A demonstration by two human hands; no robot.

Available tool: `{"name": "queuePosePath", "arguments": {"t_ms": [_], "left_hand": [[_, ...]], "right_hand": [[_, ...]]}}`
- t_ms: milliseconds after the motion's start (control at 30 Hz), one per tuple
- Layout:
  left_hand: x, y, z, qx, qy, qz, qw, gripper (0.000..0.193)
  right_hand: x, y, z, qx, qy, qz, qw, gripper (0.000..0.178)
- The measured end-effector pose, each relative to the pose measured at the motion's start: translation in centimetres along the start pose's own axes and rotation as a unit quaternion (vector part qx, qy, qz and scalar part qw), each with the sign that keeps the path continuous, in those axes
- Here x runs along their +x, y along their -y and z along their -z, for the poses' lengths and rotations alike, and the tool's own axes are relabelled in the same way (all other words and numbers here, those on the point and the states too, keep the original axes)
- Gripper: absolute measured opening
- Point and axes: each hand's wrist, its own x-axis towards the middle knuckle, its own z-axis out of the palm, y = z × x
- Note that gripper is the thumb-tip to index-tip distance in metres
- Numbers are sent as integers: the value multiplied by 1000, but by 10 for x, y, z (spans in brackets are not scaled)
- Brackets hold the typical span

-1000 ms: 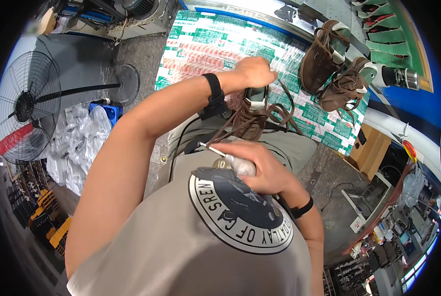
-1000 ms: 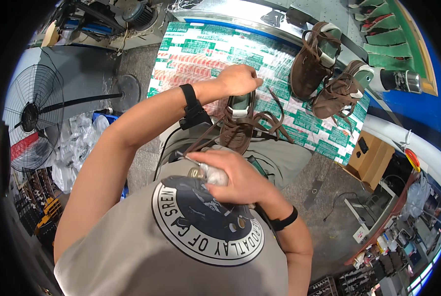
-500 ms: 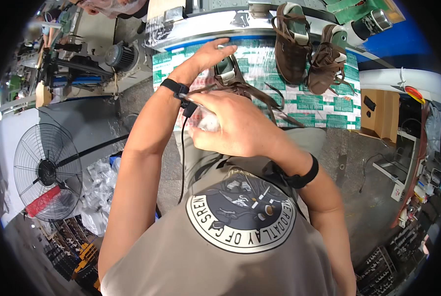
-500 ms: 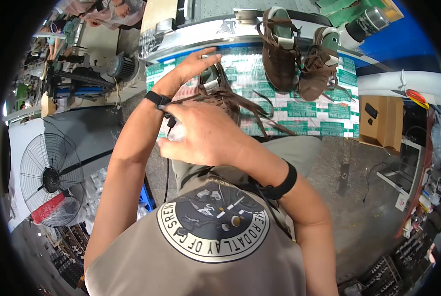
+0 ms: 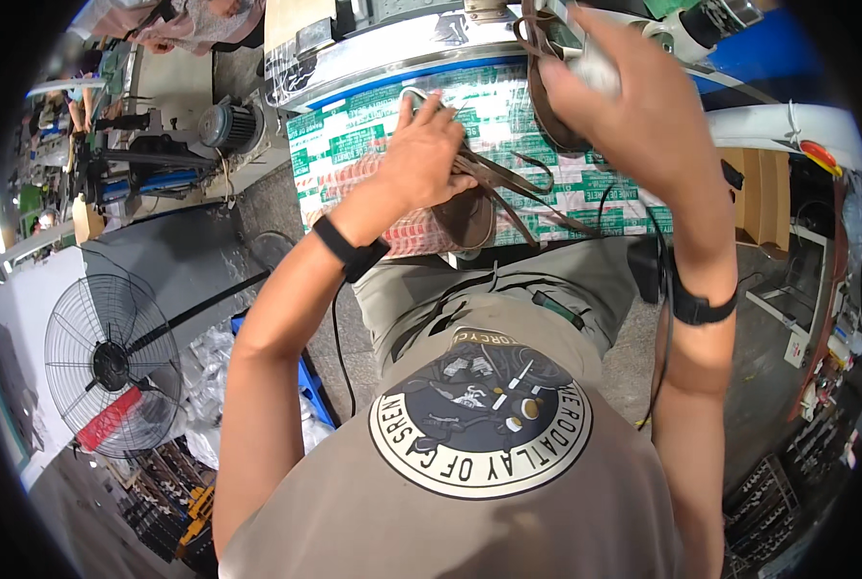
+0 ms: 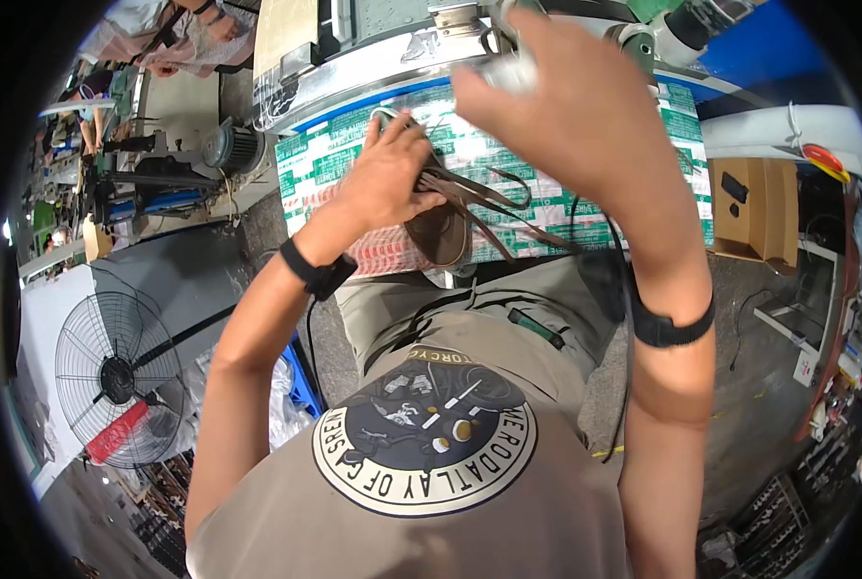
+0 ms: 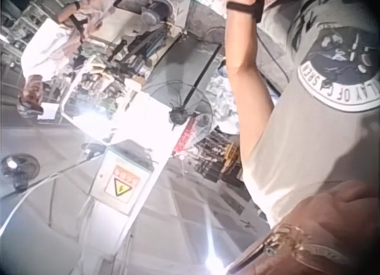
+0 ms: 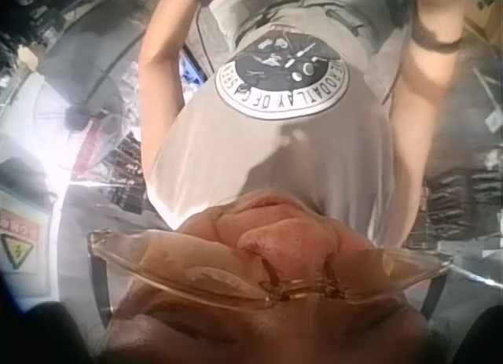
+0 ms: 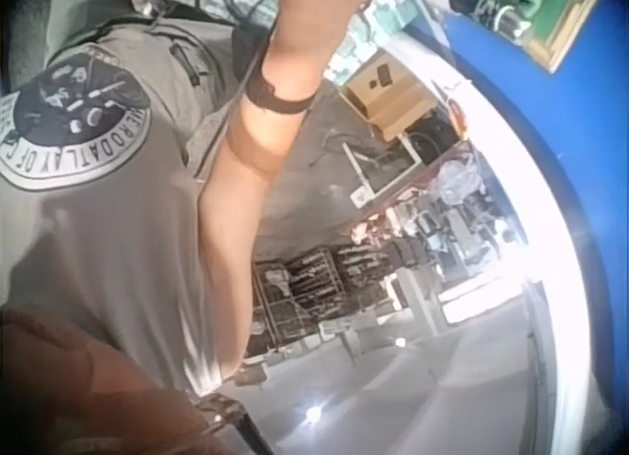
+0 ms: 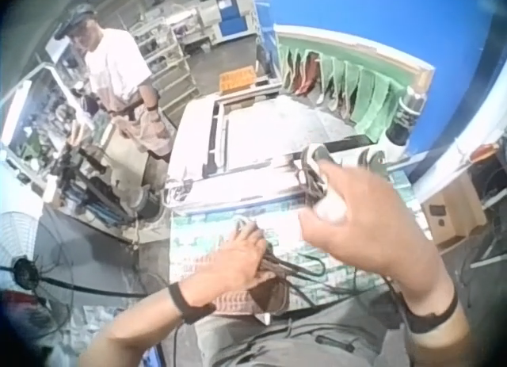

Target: The person takes shoes from a rack, inserts shoe trees, and laces them up. They then apply a substance from a bottle to the shoes and rub it in with a cloth before placing them on a conveyor belt.

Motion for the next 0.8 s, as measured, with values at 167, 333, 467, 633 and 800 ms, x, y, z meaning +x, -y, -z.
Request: {"name": "queuePosePath", "arguments": {"t_ms": [167,333,467,633,800], "left_hand": [[26,1,-34,95,143,-109,979,31],[49,33,5,-547,47,173,818,20],[59,172,76,-659,-58,154,734,34],[-32,280,59,-596,-220,483,603,69],[-82,184,19,-308,-197,332,870,72]], "right_hand": [[-101,-20,-32,265,243,-140,923,69],[-149,-9,-49,334,348,-164,861,65],[-128,7,-58,332,364,-156,856,63],[-114,-4,-109,254,264,-173,915,71],[-100,-1,-142,260,203,-128,935,79]]}}
